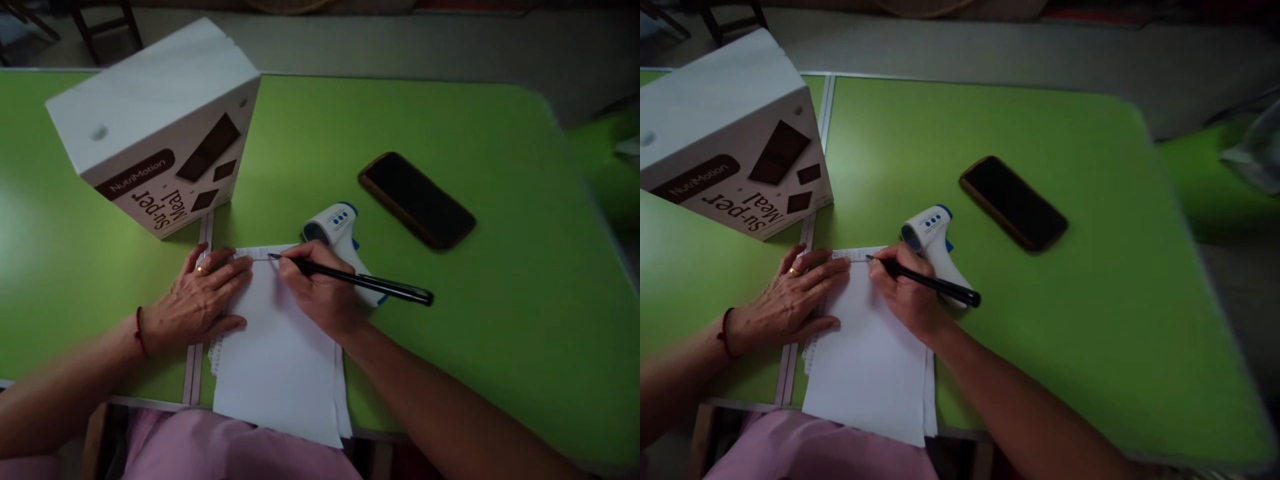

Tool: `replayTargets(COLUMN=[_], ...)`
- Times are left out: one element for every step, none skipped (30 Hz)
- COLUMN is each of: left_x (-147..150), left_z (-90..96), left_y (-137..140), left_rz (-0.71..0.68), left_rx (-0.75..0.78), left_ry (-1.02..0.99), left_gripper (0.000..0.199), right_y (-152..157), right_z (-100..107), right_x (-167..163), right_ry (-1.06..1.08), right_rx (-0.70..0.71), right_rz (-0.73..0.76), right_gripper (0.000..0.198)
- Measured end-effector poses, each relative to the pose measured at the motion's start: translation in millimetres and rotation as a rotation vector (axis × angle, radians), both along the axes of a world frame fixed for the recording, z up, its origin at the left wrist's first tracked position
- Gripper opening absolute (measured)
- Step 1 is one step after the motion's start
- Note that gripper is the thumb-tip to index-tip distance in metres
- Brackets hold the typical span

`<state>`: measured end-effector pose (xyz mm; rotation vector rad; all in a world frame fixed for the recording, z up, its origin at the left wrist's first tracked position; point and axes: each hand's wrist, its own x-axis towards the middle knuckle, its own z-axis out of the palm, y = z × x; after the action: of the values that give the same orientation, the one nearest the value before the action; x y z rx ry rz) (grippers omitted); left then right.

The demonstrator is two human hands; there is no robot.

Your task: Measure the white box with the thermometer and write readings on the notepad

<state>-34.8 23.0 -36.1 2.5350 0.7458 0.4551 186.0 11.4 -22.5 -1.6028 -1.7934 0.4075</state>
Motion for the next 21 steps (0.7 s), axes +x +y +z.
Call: replayTargets(left_x=[0,0,0,0,0,0,0,0,-1,-1,-1,-1,0,0,0,0,1,1,0,-1,-3], left_z=[0.2,0.5,0.9,1.3,1.7,2.0,2.1,2.1,1.9,1.5,1.1,0.7,0.4,0.2,0.2,0.4,0.7,1.2,1.7,2.3,2.9], left_y=[0,0,0,0,-1,-1,-1,-1,-1,0,0,0,0,0,0,0,0,0,1,1,1], left_rz=[0.001,0.0,-0.001,-0.002,-0.003,-0.003,-0.002,-0.001,0.001,0.002,0.002,0.003,0.002,0.0,-0.001,-0.002,-0.002,-0.004,-0.01,-0.009,0.012], left_rx=[0.002,0.002,0.0,-0.005,-0.01,-0.014,-0.016,-0.015,-0.011,-0.005,0.0,0.003,0.004,0.004,0.001,-0.003,-0.005,-0.002,0.003,0.016,0.035], left_ry=[0.001,0.002,0.003,0.005,0.009,0.012,0.015,0.016,0.015,0.01,0.005,0.0,-0.004,-0.009,-0.01,-0.01,-0.012,-0.02,-0.038,-0.071,-0.119], left_gripper=[0.056,0.056,0.055,0.055,0.055,0.054,0.054,0.054,0.054,0.055,0.055,0.055,0.055,0.055,0.055,0.055,0.054,0.053,0.051,0.048,0.045], right_y=[0,0,0,0,0,0,0,0,-1,-1,-2,-3,-3,-3,-3,-3,-3,-2,-2,-2,-3], right_z=[0,0,0,0,0,0,0,0,0,1,2,4,5,7,9,10,11,11,11,10,9], right_x=[0,0,0,0,0,0,0,0,-1,-1,-1,-1,-1,-1,0,1,2,4,5,7,8], right_ry=[-0.006,-0.009,-0.008,-0.006,-0.005,-0.007,-0.011,-0.017,-0.021,-0.026,-0.033,-0.045,-0.063,-0.087,-0.119,-0.158,-0.207,-0.267,-0.335,-0.406,-0.475], right_rx=[-0.009,-0.016,-0.019,-0.021,-0.02,-0.017,-0.011,-0.002,0.013,0.03,0.045,0.061,0.081,0.106,0.133,0.161,0.191,0.213,0.223,0.227,0.224], right_rz=[-0.008,-0.013,-0.013,-0.01,-0.006,-0.002,0.003,0.007,0.009,0.008,0.006,0.003,0.004,0.021,0.06,0.115,0.176,0.229,0.267,0.285,0.288], right_gripper=[0.005,0.005,0.005,0.005,0.005,0.005,0.005,0.005,0.006,0.006,0.006,0.006,0.005,0.005,0.007,0.009,0.012,0.015,0.018,0.022,0.026])
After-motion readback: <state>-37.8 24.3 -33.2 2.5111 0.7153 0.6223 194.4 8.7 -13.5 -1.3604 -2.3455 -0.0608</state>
